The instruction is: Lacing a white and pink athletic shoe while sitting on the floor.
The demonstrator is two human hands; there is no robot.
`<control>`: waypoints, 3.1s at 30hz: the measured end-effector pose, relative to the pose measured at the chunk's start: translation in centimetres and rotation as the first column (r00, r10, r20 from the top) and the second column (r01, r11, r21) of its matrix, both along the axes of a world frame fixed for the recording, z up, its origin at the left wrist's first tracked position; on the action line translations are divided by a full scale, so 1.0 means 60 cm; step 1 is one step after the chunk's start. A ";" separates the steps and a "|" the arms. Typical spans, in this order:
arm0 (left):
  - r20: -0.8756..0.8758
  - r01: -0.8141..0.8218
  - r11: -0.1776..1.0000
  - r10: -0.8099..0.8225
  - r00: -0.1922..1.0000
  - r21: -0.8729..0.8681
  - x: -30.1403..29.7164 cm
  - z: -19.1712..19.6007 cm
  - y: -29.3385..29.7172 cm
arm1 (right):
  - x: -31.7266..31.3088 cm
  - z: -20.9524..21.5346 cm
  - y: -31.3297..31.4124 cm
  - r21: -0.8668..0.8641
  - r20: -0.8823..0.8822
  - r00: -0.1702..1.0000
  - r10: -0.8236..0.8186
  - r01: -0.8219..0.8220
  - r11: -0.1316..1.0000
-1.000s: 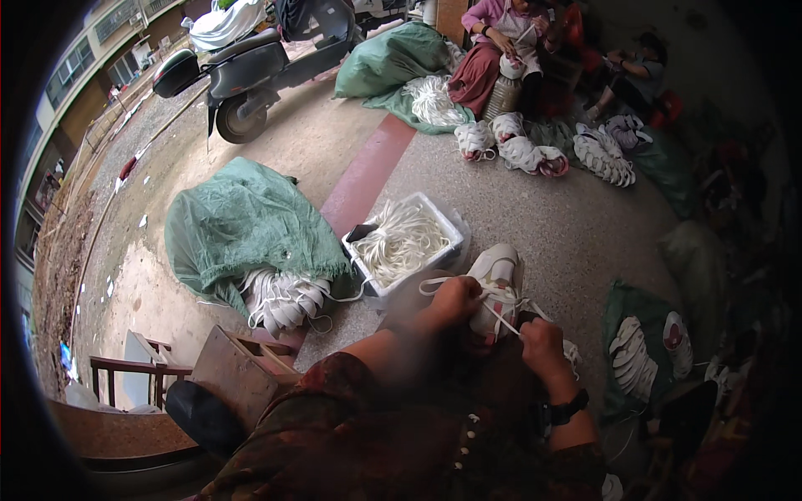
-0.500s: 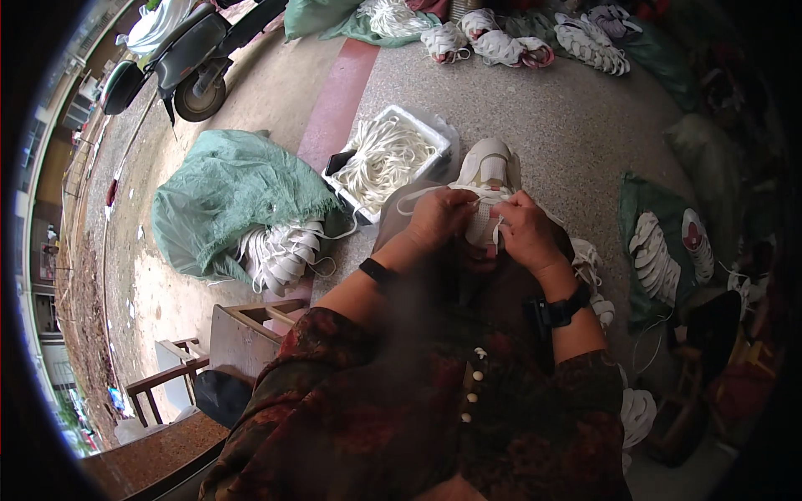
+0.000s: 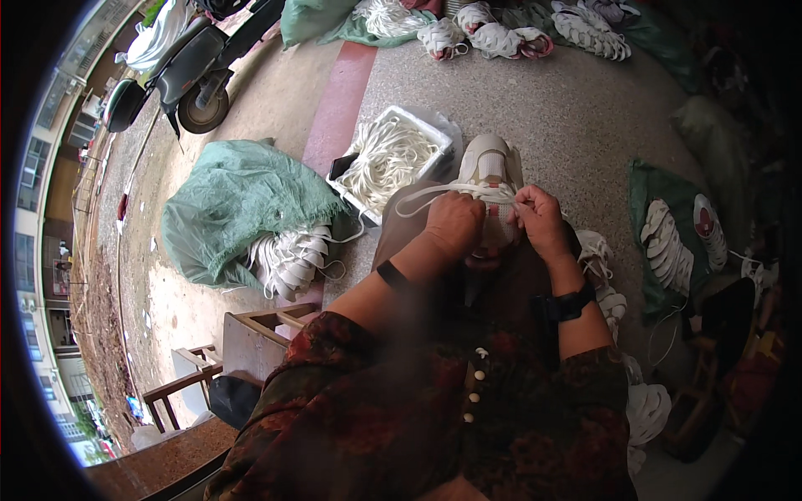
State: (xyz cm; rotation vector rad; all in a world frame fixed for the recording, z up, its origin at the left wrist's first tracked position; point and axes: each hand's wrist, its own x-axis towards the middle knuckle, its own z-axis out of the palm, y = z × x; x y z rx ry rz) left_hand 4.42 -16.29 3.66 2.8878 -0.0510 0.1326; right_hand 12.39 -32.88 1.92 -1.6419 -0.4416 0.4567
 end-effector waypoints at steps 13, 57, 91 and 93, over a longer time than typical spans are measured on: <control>-0.423 0.028 0.999 -0.013 0.906 0.030 0.038 0.008 -0.004 | -0.001 -0.041 -0.016 0.306 -0.378 0.924 -0.054 0.180 0.935; 0.098 0.100 0.646 -0.039 0.994 -0.757 0.018 -0.065 0.015 | -0.007 -0.024 0.015 0.076 -0.240 0.970 -0.023 0.042 0.996; 0.120 0.100 0.731 -0.025 0.993 -0.675 0.009 -0.019 0.001 | -0.023 -0.024 0.012 0.112 0.001 0.983 -0.184 0.182 0.977; 0.040 0.034 0.731 -0.008 0.999 -0.681 0.011 -0.022 -0.001 | -0.021 -0.013 0.010 -0.043 0.026 0.999 -0.048 0.049 0.998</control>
